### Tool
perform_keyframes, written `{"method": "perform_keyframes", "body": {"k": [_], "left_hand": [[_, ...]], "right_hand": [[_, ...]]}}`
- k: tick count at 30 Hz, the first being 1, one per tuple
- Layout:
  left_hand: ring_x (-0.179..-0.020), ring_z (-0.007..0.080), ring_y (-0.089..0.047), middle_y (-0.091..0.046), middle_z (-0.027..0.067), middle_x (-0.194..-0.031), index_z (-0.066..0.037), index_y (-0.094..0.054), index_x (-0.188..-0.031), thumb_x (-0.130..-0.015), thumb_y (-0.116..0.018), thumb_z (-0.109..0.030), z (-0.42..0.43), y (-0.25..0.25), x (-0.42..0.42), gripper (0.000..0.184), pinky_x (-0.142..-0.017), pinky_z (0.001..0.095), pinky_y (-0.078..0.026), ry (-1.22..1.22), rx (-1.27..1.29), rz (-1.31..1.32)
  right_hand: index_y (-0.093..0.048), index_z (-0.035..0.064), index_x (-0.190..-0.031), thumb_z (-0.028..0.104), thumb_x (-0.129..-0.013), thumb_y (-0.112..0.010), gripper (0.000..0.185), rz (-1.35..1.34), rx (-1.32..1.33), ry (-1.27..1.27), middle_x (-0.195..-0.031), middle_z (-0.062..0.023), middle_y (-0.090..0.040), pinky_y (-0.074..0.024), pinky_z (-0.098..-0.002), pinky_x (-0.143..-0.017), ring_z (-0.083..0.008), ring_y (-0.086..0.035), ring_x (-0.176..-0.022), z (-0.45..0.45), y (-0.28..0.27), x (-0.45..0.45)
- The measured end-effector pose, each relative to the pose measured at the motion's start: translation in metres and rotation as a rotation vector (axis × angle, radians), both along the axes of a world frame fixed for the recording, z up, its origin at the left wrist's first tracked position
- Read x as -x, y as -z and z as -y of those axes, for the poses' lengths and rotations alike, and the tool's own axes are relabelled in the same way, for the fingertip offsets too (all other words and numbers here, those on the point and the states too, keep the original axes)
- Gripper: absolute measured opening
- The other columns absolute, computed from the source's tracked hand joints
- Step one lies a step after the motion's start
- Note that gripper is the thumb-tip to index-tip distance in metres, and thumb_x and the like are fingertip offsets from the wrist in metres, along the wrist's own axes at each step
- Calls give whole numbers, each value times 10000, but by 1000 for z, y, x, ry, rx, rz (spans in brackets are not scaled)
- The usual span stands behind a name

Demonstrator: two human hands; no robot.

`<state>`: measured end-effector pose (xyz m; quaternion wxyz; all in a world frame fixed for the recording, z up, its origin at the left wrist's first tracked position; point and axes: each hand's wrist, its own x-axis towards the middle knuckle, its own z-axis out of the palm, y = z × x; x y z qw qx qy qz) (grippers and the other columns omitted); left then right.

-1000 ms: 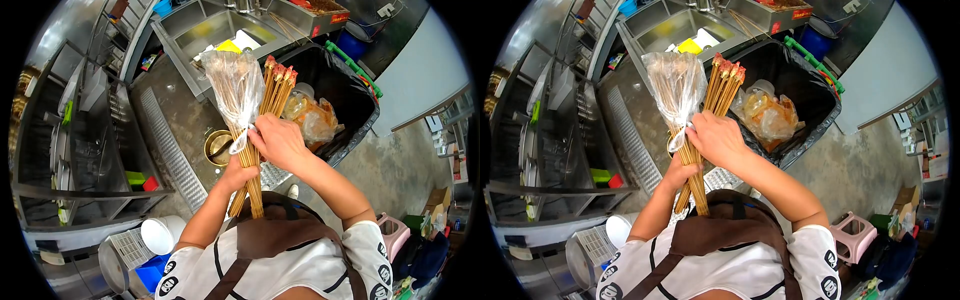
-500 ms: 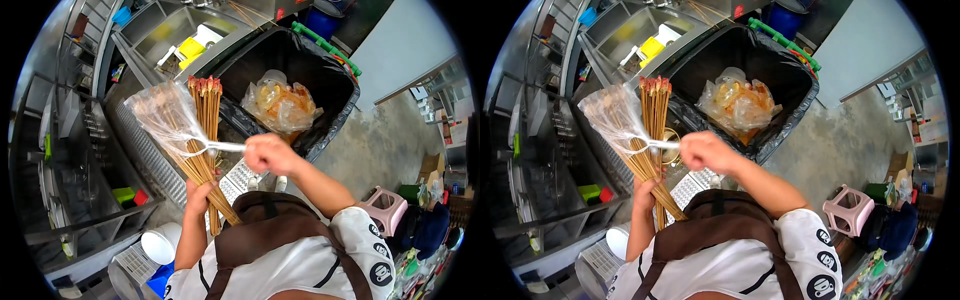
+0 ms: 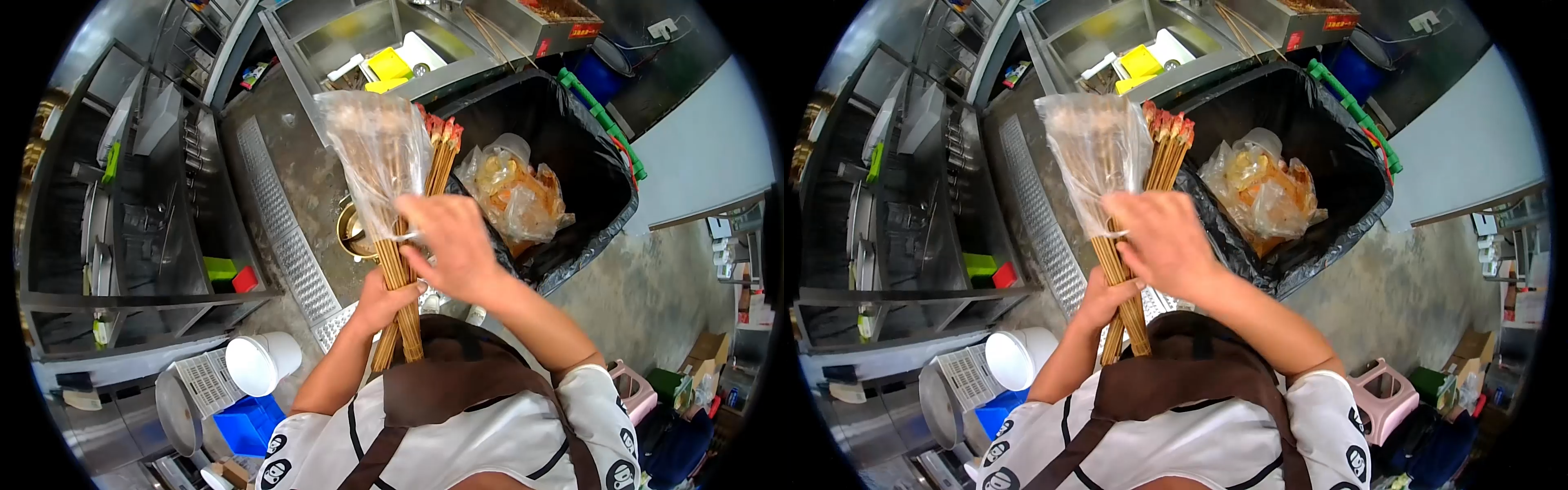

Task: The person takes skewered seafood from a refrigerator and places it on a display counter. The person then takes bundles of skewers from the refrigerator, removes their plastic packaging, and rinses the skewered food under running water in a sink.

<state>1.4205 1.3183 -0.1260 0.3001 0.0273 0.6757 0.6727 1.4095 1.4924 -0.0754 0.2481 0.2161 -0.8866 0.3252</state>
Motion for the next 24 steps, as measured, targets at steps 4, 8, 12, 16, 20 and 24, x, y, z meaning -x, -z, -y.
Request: {"method": "perform_keyframes", "body": {"k": [4,8,12,16,20,24], "left_hand": [[-677,106,-531,-562,21,-749,19,-559,-899,-730,-613,-75,7,11,-2,201,-585,260,-436,-45,54,-66],[-788,106,-558,-592,48,-819,18,-552,-965,-743,-643,-125,7,20,-5,279,-657,262,-463,-234,-61,-99],[-899,184,-529,-552,92,-947,-18,-512,-1067,-710,-669,-184,13,-15,-8,424,-747,315,-440,134,938,-741],[-954,210,-535,-535,127,-1036,-6,-519,-1064,-689,-657,-149,18,-3,-13,424,-794,329,-438,-62,446,-384],[-1008,236,-541,-517,162,-1125,7,-527,-1062,-668,-644,-115,30,6,-12,428,-842,343,-436,-191,200,-118],[-1067,294,-525,-462,200,-1225,24,-535,-1047,-641,-626,-94,37,2,-12,433,-888,365,-424,-249,394,-373]], "right_hand": [[-496,50,-1182,58,-655,-631,543,-118,-45,65,-897,-78,-552,-351,-394,-841,-269,-498,-882,28,10,11],[-537,56,-1059,30,-643,-597,421,219,338,-98,-740,-45,-521,-347,-376,-790,-252,-482,-798,43,-17,2],[-539,57,-1061,11,-688,-579,378,390,472,-350,-789,-62,-530,-381,-353,-775,-251,-486,-808,59,-33,-14],[-535,60,-1095,16,-703,-594,399,122,54,-427,-774,-63,-532,-391,-355,-768,-251,-505,-784,77,-43,-30],[-527,66,-1155,20,-745,-631,425,417,283,-370,-740,-66,-602,-486,-311,-668,-184,-601,-669,40,-53,-13],[-550,31,-1108,52,-762,-650,361,487,221,-308,-737,-56,-625,-482,-290,-670,-175,-597,-667,-2,-51,-5]]}}
